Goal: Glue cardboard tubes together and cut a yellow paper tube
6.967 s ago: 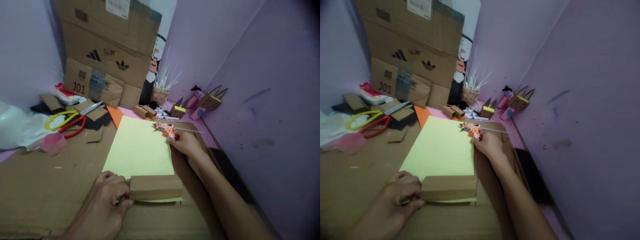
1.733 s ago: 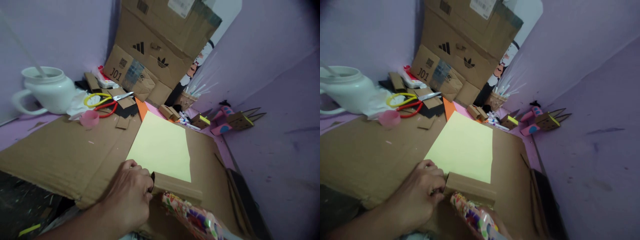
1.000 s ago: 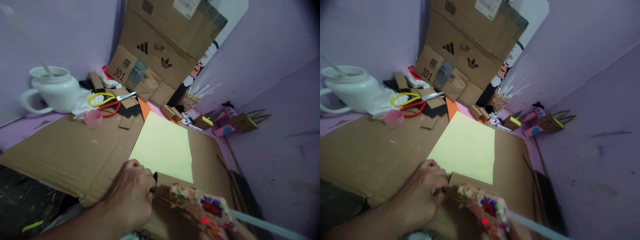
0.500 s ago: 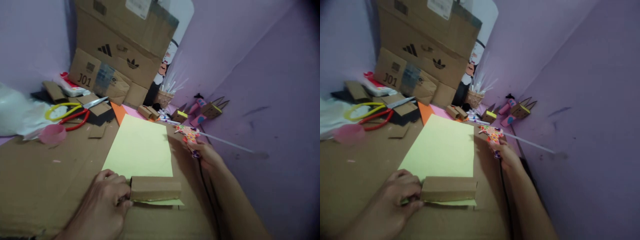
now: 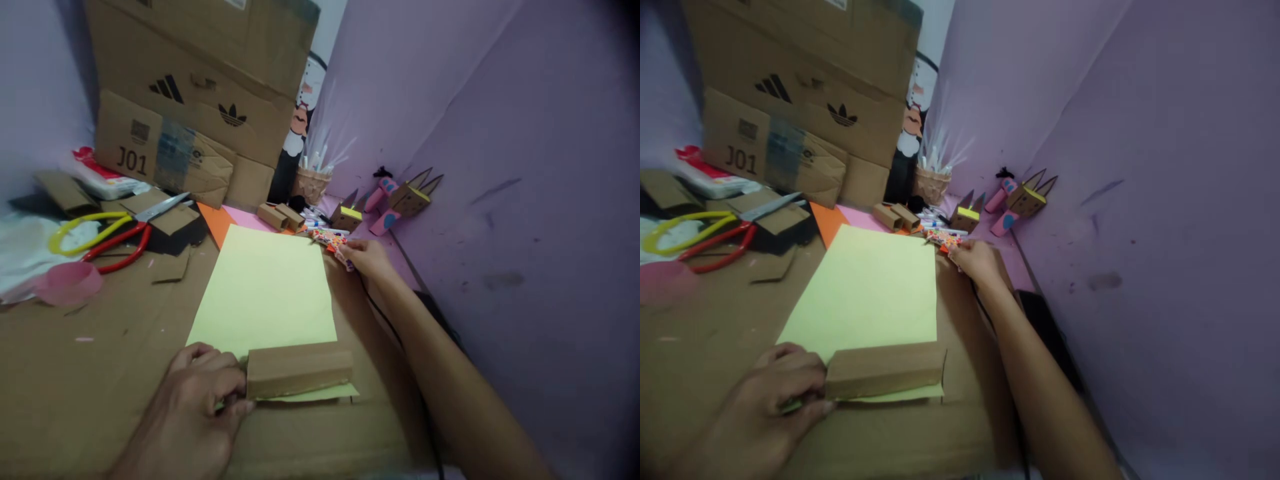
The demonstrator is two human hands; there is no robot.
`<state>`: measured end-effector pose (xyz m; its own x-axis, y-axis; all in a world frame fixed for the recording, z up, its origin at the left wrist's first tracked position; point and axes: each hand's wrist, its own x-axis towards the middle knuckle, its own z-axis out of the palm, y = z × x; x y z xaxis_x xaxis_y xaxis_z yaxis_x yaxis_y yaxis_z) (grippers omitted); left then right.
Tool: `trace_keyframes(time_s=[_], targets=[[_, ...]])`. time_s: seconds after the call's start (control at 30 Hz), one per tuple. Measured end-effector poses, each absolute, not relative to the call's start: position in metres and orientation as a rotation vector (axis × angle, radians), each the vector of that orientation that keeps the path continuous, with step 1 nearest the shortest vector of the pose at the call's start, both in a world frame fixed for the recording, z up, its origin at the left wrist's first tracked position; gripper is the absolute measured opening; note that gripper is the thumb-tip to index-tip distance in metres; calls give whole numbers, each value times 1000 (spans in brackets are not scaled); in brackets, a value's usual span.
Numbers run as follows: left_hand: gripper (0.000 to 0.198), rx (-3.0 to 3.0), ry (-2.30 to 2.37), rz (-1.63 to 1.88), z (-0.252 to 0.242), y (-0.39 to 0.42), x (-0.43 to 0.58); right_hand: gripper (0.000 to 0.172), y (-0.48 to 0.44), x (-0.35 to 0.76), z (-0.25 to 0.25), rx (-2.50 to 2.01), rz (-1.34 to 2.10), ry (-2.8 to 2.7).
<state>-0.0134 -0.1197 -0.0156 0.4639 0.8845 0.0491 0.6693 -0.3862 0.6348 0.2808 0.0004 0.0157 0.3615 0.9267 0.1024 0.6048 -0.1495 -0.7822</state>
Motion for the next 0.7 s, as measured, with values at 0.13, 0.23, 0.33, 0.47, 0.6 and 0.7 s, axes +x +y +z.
trace_keyframes(time_s=[0.13,0.23,0.33,0.47,0.6,0.7], targets=[[15,2215,1243,611,-15,-119,-14,29,-65,268,27,-1697,470,-1320],[18,2210,1235,620,-13,-118,-13,55,-131,261,20,-1478,831,-1368],[18,2207,1251,624,-10,-116,-12,81,-179,257,0,-1486,886,-1376],[19,2229,1266,608,-4,-115,-9,85,-199,245,-20,-1573,874,-1344],[20,2299,1242,605,1,-116,-7,88,-196,230,-23,-1490,971,-1361],[21,2357,1218,623,0,-118,-7,84,-195,225,-24,-1464,998,-1363]])
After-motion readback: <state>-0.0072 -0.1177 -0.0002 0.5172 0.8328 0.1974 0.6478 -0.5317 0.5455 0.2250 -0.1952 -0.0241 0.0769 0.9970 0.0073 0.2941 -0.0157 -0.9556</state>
